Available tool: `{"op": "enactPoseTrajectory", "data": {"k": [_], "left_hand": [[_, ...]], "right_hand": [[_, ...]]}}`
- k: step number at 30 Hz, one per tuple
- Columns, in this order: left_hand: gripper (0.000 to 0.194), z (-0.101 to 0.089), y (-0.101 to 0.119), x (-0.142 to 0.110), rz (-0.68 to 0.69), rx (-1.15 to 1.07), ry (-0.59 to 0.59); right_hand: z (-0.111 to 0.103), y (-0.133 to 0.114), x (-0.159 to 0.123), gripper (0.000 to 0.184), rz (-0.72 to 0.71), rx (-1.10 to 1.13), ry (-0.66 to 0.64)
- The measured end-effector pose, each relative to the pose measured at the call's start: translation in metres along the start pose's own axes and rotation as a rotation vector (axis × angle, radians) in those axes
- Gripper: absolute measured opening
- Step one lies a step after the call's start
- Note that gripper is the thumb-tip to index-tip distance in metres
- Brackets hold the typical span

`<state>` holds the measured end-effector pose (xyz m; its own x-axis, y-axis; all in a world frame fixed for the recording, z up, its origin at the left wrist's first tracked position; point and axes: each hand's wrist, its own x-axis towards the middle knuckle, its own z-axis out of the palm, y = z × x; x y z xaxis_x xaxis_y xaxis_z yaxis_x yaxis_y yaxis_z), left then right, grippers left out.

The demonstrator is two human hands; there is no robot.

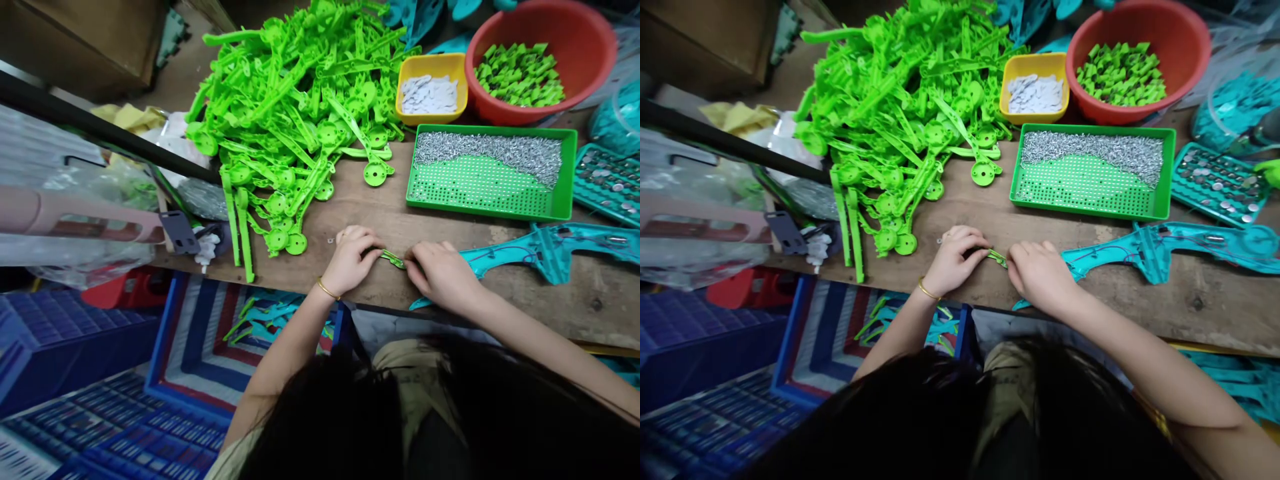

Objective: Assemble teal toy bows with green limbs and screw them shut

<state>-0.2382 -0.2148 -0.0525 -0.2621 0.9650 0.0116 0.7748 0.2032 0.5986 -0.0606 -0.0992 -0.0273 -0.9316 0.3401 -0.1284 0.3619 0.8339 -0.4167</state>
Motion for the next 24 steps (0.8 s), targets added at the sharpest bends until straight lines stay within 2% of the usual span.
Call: {"op": "enactPoseTrajectory", "data": {"k": [4, 7, 9, 16, 20, 24], "left_hand": [[0.015, 0.007, 0.000, -0.010, 0.036, 0.065, 0.191], [0.012, 0.015, -0.002, -0.018, 0.078, 0.115, 0.303], [0.012, 0.020, -0.002, -0.022, 0.120, 0.118, 0.302], [0.031, 0.026, 0.003, -0.027, 0.265, 0.053, 0.226], [0.030, 0.027, 0.003, -0.028, 0.270, 0.006, 0.180], [0.027, 0.028, 0.003, -0.027, 0.269, 0.018, 0.188]], "right_hand": [[-0.008, 0.003, 0.006, 0.024, 0.024, 0.043, -0.072], [-0.012, 0.006, 0.009, 0.024, 0.018, 0.082, -0.114], [-0.013, 0.008, 0.010, 0.022, -0.006, 0.134, -0.134], [-0.010, 0.014, 0.015, 0.021, -0.059, 0.244, -0.201], [-0.007, 0.015, 0.017, 0.022, -0.054, 0.269, -0.191], [-0.007, 0.013, 0.019, 0.021, -0.026, 0.202, -0.173]]}}
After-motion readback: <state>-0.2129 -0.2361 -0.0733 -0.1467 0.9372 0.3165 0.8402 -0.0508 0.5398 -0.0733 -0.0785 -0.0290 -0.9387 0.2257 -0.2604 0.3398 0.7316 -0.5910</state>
